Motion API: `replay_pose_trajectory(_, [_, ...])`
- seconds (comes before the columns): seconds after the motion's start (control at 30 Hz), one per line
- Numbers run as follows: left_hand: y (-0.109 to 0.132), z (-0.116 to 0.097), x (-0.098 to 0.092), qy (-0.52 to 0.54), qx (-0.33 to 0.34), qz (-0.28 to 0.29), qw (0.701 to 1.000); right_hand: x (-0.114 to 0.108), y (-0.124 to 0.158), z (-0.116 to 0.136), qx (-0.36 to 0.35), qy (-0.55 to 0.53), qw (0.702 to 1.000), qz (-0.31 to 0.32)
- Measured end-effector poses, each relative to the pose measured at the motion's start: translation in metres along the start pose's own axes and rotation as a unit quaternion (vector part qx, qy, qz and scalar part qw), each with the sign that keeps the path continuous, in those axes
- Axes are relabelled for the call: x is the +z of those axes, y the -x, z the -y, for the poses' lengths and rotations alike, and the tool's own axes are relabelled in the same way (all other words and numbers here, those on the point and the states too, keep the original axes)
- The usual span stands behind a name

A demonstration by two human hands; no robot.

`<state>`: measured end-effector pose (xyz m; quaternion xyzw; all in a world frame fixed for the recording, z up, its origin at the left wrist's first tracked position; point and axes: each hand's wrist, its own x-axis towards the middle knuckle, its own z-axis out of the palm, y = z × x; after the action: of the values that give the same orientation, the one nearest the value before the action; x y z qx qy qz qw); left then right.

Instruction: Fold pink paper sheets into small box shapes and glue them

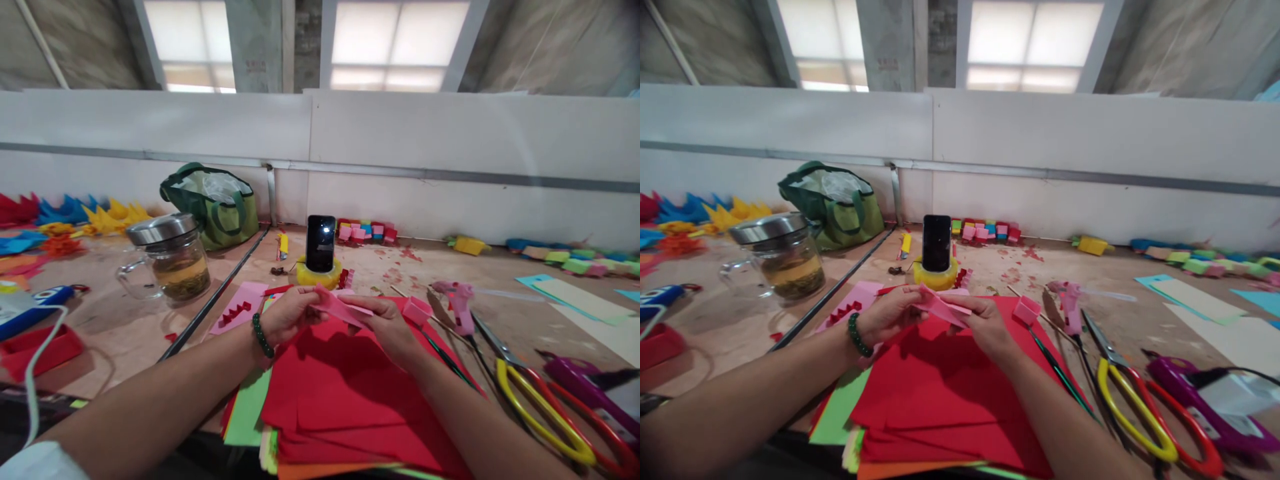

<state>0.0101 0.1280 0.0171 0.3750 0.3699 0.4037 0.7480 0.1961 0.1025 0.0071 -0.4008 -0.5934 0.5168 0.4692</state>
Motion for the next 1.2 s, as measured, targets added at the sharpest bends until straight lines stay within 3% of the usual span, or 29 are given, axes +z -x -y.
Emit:
replay_pose_trajectory(0.1, [0.001,-0.002,0.002,0.057,-0.02,-0.03,0.998,0.001,0.001,-0.003,-0.068,0.045,0.996,-0.021])
replay_pose_trajectory(0.23, [0.005,-0.004,0.004,0.099,-0.004,-0.009,0.995,0.0,0.002,-0.009,-0.139,0.128,0.981,-0.042])
replay_pose_trajectory(0.4, [0.009,-0.002,0.007,0.038,0.05,-0.006,0.998,-0.002,0.003,-0.011,-0.187,0.191,0.963,-0.032])
replay_pose_trajectory(0.53, [0.005,0.001,0.003,-0.003,0.074,-0.011,0.997,-0.006,0.006,-0.003,-0.131,0.191,0.973,0.001])
replay_pose_trajectory(0.67, [0.004,0.002,0.001,-0.099,0.153,-0.022,0.983,-0.01,0.006,0.007,-0.04,0.048,0.996,0.063])
replay_pose_trajectory(0.77, [0.01,0.001,0.008,-0.165,0.198,-0.013,0.966,-0.005,0.004,0.009,-0.023,-0.008,0.999,0.039])
replay_pose_trajectory(0.87, [0.018,0.0,0.018,-0.159,0.203,0.01,0.966,0.004,0.003,0.006,0.0,0.035,0.999,0.04])
replay_pose_trajectory(0.97, [0.022,0.001,0.023,-0.128,0.189,-0.006,0.973,0.009,0.003,0.005,-0.002,0.042,0.996,0.075])
replay_pose_trajectory(1.2, [0.022,0.003,0.02,-0.114,0.173,-0.026,0.978,0.006,0.004,0.006,-0.009,0.04,0.997,0.066])
